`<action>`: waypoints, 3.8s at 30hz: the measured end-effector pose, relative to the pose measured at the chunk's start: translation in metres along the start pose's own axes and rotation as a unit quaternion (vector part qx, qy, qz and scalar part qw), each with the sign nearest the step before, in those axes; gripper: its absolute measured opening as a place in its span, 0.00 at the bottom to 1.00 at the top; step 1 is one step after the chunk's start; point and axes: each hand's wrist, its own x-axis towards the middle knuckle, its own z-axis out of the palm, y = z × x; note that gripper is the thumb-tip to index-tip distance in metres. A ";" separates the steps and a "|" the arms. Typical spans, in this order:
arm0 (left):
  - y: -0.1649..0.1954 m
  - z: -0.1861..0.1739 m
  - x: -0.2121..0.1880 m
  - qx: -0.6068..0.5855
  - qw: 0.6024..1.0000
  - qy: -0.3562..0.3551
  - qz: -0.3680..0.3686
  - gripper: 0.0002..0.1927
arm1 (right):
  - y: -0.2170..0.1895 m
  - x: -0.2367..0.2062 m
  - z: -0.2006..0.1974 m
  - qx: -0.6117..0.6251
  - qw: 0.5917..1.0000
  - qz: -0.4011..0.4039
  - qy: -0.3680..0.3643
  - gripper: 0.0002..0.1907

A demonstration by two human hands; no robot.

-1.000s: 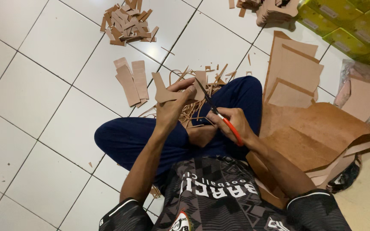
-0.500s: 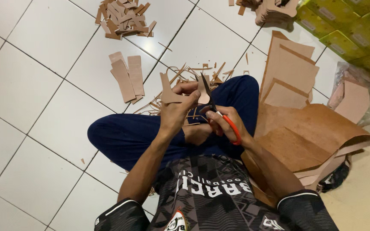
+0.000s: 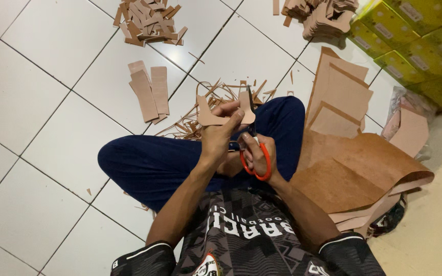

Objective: The person sits on a tiled floor and uses scissors to cut a large sheet of brown cardboard into smaller rectangular pieces. They repeatedly trim the edges and stack the finished pieces on the floor.

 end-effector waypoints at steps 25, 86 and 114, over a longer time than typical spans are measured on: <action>-0.067 0.119 0.066 0.105 0.978 -0.178 0.020 0.17 | -0.025 0.042 -0.145 0.149 0.950 -0.159 0.223 0.16; -0.127 0.247 0.485 0.482 0.825 -0.262 0.137 0.23 | -0.155 0.480 -0.363 -0.524 0.770 0.060 0.359 0.21; -0.108 -0.004 0.300 0.460 0.876 -0.135 0.054 0.18 | -0.004 0.138 -0.172 -0.228 0.924 -0.087 0.295 0.12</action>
